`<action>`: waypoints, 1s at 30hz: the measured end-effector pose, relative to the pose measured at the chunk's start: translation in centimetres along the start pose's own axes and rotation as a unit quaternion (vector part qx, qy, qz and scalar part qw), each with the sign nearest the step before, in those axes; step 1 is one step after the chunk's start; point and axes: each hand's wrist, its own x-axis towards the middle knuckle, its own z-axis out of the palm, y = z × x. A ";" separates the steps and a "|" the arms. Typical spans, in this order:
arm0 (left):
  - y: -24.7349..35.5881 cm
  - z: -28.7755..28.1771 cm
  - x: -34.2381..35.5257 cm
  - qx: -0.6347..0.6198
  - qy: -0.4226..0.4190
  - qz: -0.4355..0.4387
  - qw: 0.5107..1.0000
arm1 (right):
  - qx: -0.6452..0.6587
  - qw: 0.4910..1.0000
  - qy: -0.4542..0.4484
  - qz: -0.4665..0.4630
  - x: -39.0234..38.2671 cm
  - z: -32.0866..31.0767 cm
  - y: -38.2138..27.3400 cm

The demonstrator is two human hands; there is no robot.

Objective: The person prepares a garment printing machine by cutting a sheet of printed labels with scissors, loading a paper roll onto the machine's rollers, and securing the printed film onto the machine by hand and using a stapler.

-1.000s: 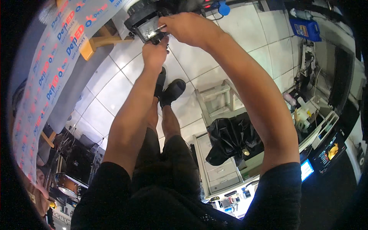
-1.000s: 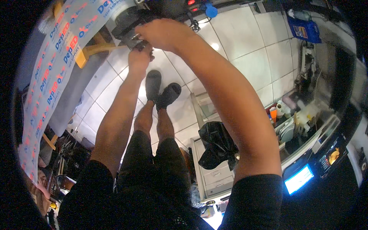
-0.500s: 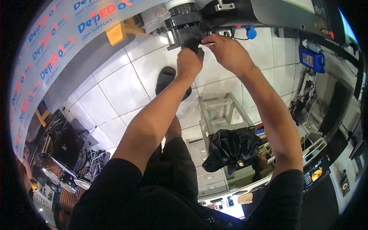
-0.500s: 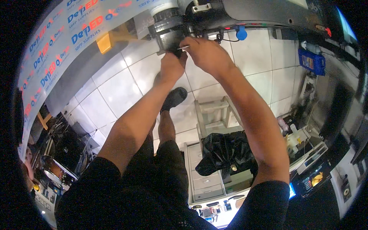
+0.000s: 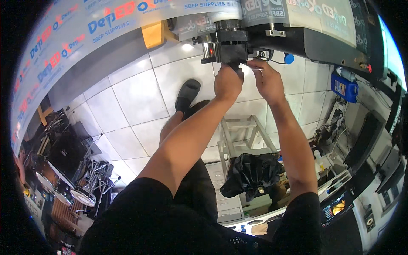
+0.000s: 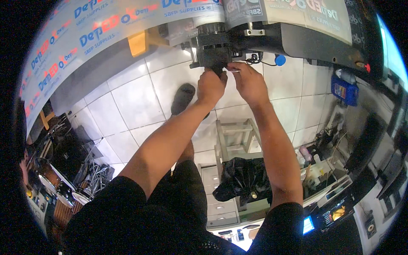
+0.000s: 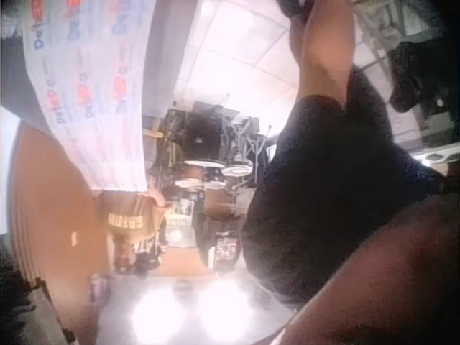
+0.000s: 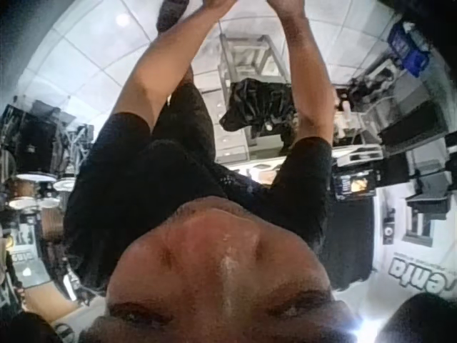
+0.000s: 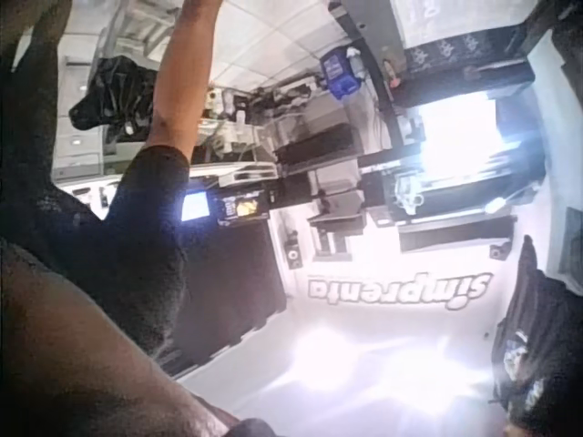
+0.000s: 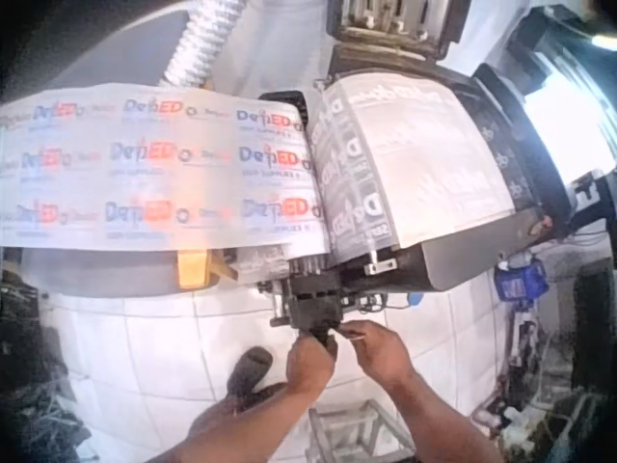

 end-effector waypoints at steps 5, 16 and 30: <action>-0.3 0.1 0.0 0.003 0.013 0.040 0.999 | 0.028 0.997 0.069 0.018 -0.8 0.9 -0.3; -0.7 0.6 0.0 0.005 0.037 0.047 0.998 | -0.059 0.990 -0.118 -0.048 1.3 -1.4 -0.2; -5.7 -1.7 -1.6 -0.023 -0.021 0.047 0.998 | 0.132 0.965 0.185 0.131 -3.2 2.8 -0.7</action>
